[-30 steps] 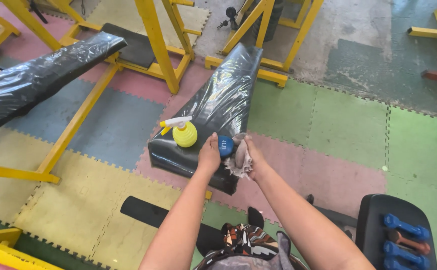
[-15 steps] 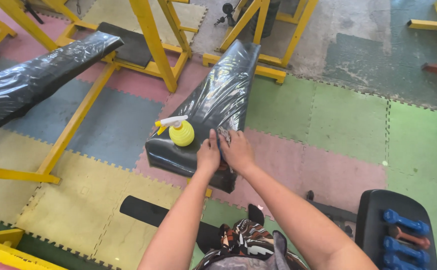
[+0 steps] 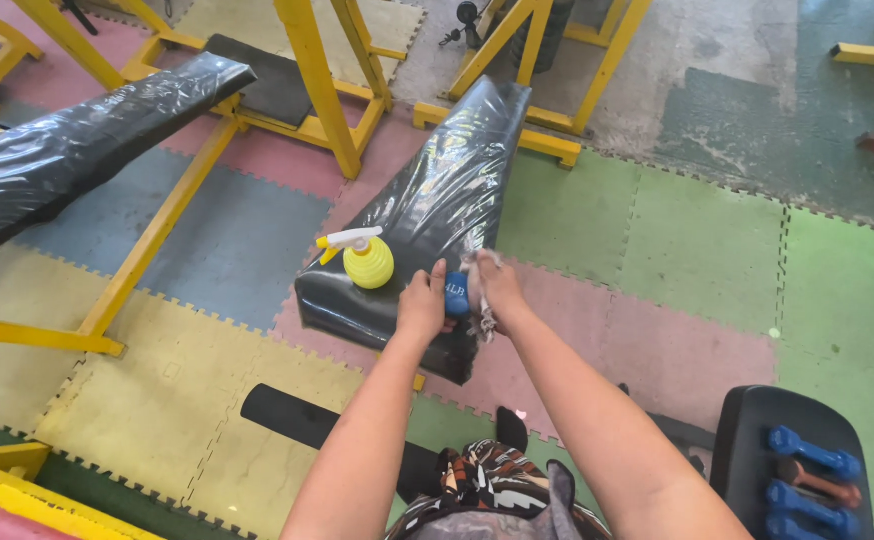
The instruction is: The recorder is cleaning and wiping down various dumbbells in a gym using a spray bottle and a cloth.
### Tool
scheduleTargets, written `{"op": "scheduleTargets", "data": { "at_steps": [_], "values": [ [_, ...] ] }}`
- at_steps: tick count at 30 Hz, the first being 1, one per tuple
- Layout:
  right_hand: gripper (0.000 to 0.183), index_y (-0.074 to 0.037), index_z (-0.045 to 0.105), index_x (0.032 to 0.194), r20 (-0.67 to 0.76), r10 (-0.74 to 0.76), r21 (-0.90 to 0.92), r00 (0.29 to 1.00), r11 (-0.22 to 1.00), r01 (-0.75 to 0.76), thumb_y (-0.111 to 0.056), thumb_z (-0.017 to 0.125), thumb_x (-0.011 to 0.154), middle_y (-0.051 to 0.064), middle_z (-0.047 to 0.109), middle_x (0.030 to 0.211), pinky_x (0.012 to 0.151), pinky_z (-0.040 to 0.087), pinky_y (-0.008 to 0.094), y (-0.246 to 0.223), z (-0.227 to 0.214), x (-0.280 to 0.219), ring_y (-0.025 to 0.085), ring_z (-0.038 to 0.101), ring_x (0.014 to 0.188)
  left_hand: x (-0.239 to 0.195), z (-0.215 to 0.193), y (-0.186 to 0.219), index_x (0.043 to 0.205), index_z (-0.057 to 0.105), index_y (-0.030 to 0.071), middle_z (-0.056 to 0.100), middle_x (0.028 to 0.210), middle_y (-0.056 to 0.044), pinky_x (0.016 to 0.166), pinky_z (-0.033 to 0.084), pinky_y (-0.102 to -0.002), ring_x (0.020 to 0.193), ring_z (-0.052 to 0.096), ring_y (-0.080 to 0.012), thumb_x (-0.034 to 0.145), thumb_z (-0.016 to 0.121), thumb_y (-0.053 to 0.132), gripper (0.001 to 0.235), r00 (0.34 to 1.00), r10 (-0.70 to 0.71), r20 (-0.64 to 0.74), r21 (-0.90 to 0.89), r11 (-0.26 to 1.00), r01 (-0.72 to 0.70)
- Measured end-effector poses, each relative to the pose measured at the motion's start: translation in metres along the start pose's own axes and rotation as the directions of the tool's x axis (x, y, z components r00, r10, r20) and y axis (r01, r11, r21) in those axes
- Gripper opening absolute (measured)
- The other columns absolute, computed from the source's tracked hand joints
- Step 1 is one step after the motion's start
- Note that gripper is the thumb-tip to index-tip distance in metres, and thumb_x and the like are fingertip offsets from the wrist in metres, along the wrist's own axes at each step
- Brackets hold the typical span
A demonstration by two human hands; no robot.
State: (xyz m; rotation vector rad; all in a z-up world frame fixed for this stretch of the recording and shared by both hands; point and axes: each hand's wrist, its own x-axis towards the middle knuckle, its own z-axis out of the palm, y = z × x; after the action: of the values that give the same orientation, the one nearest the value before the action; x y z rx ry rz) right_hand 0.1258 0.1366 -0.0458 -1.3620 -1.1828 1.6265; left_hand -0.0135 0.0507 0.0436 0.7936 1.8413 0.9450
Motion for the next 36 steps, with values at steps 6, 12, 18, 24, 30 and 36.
{"op": "scheduleTargets", "data": {
  "at_steps": [6,12,18,24,30,36],
  "values": [
    [0.047,-0.013,0.062,0.119,0.39,0.213,0.554,0.896,0.723,-0.413,-0.05,0.043,0.095,0.009,0.07,0.094,0.064,0.054,0.041,0.037,-0.021,-0.009,0.026,0.065,0.072,0.01,-0.003,-0.006,0.112,0.057,-0.001,0.072,0.092,-0.024,0.044,0.061,-0.04,0.055,0.074,-0.0315,0.103,0.039,0.055,0.059,1.0,0.015,0.025,-0.033,0.999,-0.014],
    [0.043,-0.015,0.061,0.121,0.096,0.297,0.434,0.95,0.847,-0.308,-0.052,0.048,0.102,0.009,0.062,0.093,0.066,0.049,0.042,-0.015,-0.002,-0.037,0.025,0.056,0.077,0.016,0.009,-0.006,0.128,0.056,0.014,0.066,0.112,-0.019,0.062,0.061,-0.049,0.074,0.07,-0.0366,0.103,0.03,0.046,0.048,0.995,-0.096,0.039,-0.405,0.909,0.104],
    [0.038,-0.003,0.064,0.122,0.124,-0.408,-0.629,0.904,0.673,0.39,-0.036,0.058,0.104,0.025,0.062,0.115,0.094,0.05,0.047,-0.035,0.014,-0.039,0.043,0.06,0.106,0.029,0.045,-0.069,0.125,0.056,0.009,0.069,0.118,-0.028,0.096,0.047,-0.055,0.113,0.061,-0.0509,0.106,0.029,0.046,0.05,0.961,0.176,-0.214,0.069,0.984,-0.165],
    [0.048,-0.003,0.059,0.127,0.184,-0.352,-0.703,0.918,0.605,0.373,-0.041,0.054,0.098,0.025,0.061,0.119,0.087,0.05,0.052,-0.062,0.025,-0.063,0.046,0.061,0.108,-0.005,-0.002,0.013,0.121,0.062,0.014,0.067,0.124,-0.024,0.103,0.044,-0.055,0.123,0.058,-0.047,0.099,0.019,0.071,0.074,0.996,-0.067,-0.058,0.356,0.931,0.083],
    [0.046,-0.006,0.068,0.118,0.06,-0.222,-0.609,0.973,0.764,0.212,-0.046,0.053,0.1,0.023,0.072,0.103,0.086,0.051,0.049,-0.078,0.029,-0.055,0.043,0.067,0.099,0.01,0.004,-0.013,0.123,0.059,0.015,0.069,0.122,-0.024,0.099,0.046,-0.055,0.119,0.06,-0.048,0.099,0.022,0.066,0.067,0.995,0.041,-0.086,0.293,0.956,-0.014],
    [0.041,-0.005,0.073,0.102,-0.032,-0.111,-0.47,0.993,0.879,0.083,-0.041,0.052,0.098,0.016,0.076,0.089,0.079,0.054,0.042,-0.075,0.031,-0.047,0.027,0.071,0.082,0.02,0.009,-0.024,0.122,0.059,0.012,0.066,0.124,-0.026,0.099,0.046,-0.056,0.117,0.058,-0.0507,0.102,0.023,0.063,0.065,0.992,0.082,-0.096,0.296,0.954,-0.051]
  ]
}}
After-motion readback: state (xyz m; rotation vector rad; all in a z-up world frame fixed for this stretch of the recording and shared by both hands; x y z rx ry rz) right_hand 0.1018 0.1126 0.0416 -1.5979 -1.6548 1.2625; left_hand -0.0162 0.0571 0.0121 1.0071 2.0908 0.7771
